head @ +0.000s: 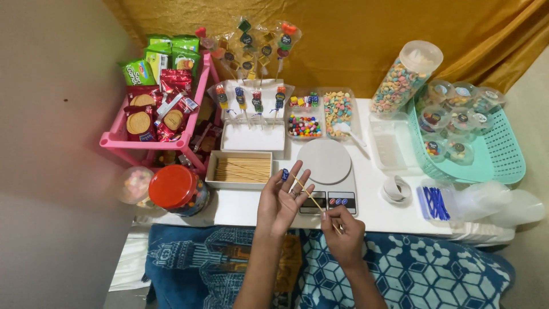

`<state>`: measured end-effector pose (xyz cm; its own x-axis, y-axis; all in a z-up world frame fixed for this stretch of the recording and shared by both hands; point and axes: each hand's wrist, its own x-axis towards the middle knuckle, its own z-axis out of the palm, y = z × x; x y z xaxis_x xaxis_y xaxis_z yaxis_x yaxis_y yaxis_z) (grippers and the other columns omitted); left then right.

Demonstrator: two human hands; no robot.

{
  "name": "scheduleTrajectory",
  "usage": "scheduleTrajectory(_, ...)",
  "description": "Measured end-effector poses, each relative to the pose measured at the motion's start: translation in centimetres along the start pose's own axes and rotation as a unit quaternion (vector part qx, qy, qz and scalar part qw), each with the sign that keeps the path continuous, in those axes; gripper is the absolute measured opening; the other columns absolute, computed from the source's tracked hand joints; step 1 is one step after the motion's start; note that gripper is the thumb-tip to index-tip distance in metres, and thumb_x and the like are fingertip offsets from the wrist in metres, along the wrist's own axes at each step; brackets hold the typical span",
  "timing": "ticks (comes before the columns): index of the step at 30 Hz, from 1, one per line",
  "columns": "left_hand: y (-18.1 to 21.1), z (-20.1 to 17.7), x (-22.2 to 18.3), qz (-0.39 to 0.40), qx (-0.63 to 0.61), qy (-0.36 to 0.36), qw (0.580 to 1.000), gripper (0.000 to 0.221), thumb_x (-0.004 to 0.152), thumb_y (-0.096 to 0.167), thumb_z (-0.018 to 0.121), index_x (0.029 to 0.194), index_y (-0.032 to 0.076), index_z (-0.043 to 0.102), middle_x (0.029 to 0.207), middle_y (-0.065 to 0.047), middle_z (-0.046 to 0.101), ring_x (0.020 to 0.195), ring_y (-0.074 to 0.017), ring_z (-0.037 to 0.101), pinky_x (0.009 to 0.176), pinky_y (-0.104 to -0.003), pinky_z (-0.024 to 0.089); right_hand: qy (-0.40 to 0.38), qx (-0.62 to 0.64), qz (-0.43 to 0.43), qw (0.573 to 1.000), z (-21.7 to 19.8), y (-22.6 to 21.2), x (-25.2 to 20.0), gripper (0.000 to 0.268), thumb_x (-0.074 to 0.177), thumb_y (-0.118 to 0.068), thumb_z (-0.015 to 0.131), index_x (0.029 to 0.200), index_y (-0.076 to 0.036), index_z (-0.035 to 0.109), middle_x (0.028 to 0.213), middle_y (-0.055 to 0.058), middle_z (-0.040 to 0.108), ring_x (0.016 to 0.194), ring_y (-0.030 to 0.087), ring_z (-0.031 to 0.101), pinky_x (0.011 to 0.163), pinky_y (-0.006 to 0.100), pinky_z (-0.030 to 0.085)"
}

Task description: Assembling candy skewers and weighing candies on a digital scale for packaging.

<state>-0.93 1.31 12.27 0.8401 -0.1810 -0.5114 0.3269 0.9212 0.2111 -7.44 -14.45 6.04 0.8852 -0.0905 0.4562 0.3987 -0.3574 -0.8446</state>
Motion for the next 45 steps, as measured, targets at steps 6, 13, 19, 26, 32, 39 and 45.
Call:
scheduleTrajectory(6, -0.2, -0.9, 0.5, -0.043, -0.038, -0.026, 0.998, 0.029, 0.096, 0.018, 0.062, 0.122, 0.007, 0.056, 0.144, -0.012, 0.065, 0.131, -0.0332, 0.061, 0.106, -0.053, 0.050, 0.006, -0.032, -0.062, 0.998, -0.1, -0.8, -0.1, 0.017, 0.095, -0.015, 0.065, 0.079, -0.007, 0.063, 0.053, -0.005, 0.052, 0.043, 0.003, 0.041, 0.041, 0.020, 0.033)
scheduleTrajectory(13, -0.5, -3.7, 2.7, -0.063, -0.070, -0.056, 0.994, 0.021, 0.096, 0.018, 0.066, 0.112, 0.006, 0.063, 0.126, -0.008, 0.071, 0.117, -0.0290, 0.068, 0.102, -0.047, 0.056, 0.034, -0.070, -0.104, 0.992, 0.0, -1.3, -0.2, 0.016, 0.094, -0.015, 0.066, 0.080, -0.008, 0.067, 0.052, -0.005, 0.053, 0.042, 0.004, 0.041, 0.042, 0.020, 0.033)
scheduleTrajectory(19, -0.7, -4.6, 3.2, -0.058, -0.075, -0.070, 0.993, 0.020, 0.097, 0.020, 0.068, 0.112, 0.007, 0.067, 0.112, -0.005, 0.073, 0.108, -0.0238, 0.070, 0.099, -0.043, 0.058, 0.037, -0.090, -0.127, 0.987, 0.1, -1.7, -0.3, 0.017, 0.094, -0.016, 0.066, 0.079, -0.007, 0.067, 0.050, -0.005, 0.048, 0.042, 0.005, 0.037, 0.042, 0.022, 0.031)
scheduleTrajectory(26, -1.2, -3.7, 2.6, 0.026, 0.025, -0.023, 0.999, 0.022, 0.097, 0.018, 0.067, 0.114, 0.005, 0.065, 0.112, -0.009, 0.071, 0.106, -0.0264, 0.069, 0.095, -0.044, 0.060, 0.039, -0.103, -0.140, 0.984, 0.1, -1.9, -0.3, 0.015, 0.093, -0.011, 0.067, 0.079, -0.007, 0.064, 0.053, -0.004, 0.050, 0.042, 0.005, 0.038, 0.041, 0.022, 0.032)
scheduleTrajectory(32, -1.6, -2.5, 1.4, 0.136, 0.149, 0.009, 0.979, 0.019, 0.093, 0.017, 0.069, 0.105, 0.005, 0.061, 0.122, -0.024, 0.072, 0.106, -0.0358, 0.072, 0.092, -0.046, 0.061, 0.049, -0.085, -0.120, 0.988, 0.6, -0.9, -0.5, 0.017, 0.094, -0.013, 0.066, 0.079, -0.006, 0.063, 0.052, -0.004, 0.048, 0.042, 0.005, 0.037, 0.041, 0.022, 0.031)
scheduleTrajectory(39, -2.6, -0.5, -0.8, 0.188, 0.199, 0.035, 0.961, 0.018, 0.090, 0.012, 0.072, 0.099, -0.001, 0.062, 0.113, -0.032, 0.075, 0.109, -0.0396, 0.076, 0.091, -0.044, 0.064, 0.028, -0.041, -0.099, 0.994, 1.8, 0.7, -1.5, 0.012, 0.095, -0.010, 0.065, 0.085, -0.005, 0.062, 0.057, -0.003, 0.045, 0.046, 0.006, 0.039, 0.043, 0.022, 0.034)
scheduleTrajectory(45, -3.1, -1.3, -0.1, 0.202, 0.209, 0.038, 0.956, 0.019, 0.091, 0.009, 0.073, 0.101, 0.000, 0.060, 0.104, -0.031, 0.077, 0.097, -0.0374, 0.078, 0.083, -0.041, 0.065, 0.055, -0.040, -0.071, 0.995, 2.5, 1.8, -1.9, 0.013, 0.095, -0.010, 0.066, 0.083, -0.006, 0.062, 0.053, -0.005, 0.038, 0.046, 0.005, 0.032, 0.045, 0.023, 0.031)
